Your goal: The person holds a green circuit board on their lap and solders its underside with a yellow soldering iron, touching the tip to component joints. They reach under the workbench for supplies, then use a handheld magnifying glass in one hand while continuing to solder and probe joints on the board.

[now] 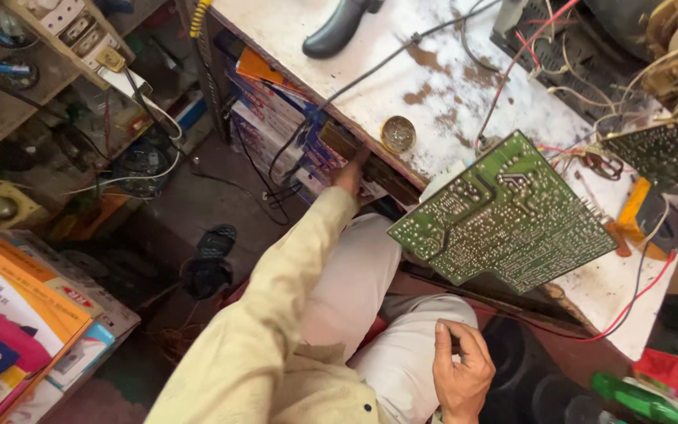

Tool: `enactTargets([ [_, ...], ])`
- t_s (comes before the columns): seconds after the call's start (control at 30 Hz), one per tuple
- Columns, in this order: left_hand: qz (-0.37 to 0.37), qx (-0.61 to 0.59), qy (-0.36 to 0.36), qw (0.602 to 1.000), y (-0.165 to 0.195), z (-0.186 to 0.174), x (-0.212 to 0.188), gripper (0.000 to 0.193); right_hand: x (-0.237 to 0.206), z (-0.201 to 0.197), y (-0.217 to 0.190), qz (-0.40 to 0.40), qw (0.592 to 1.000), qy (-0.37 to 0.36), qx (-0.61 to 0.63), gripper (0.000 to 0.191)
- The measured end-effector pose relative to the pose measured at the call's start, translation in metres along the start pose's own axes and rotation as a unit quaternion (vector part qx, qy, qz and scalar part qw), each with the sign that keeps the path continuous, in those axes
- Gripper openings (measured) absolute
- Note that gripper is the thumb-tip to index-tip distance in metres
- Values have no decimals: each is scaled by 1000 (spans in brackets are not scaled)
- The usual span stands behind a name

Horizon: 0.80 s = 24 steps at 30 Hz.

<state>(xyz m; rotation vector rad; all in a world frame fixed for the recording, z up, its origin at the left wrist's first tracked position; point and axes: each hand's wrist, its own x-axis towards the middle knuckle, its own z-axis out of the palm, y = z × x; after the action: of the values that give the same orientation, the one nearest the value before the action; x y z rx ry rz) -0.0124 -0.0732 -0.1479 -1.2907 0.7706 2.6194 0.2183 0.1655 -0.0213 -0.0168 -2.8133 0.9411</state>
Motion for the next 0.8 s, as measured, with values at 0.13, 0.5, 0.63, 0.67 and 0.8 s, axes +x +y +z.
enactTargets([
  [0.13,-13,64,100,993,12,19,8,79,7,22,4,125,978,-15,167,47],
  [0.5,53,44,-41,997,41,-4,-15,59,43,78,-50,247,799,-138,530,41],
  [0.63,-3,48,-29,998,45,-28,-39,63,42,105,-74,202,885,-171,384,32],
  [0.67,-6,47,-28,998,44,-34,-44,63,44,114,-81,173,911,-180,328,30],
  [0.8,-2,63,-18,998,39,-40,-54,62,63,146,-110,-47,987,-113,108,24],
])
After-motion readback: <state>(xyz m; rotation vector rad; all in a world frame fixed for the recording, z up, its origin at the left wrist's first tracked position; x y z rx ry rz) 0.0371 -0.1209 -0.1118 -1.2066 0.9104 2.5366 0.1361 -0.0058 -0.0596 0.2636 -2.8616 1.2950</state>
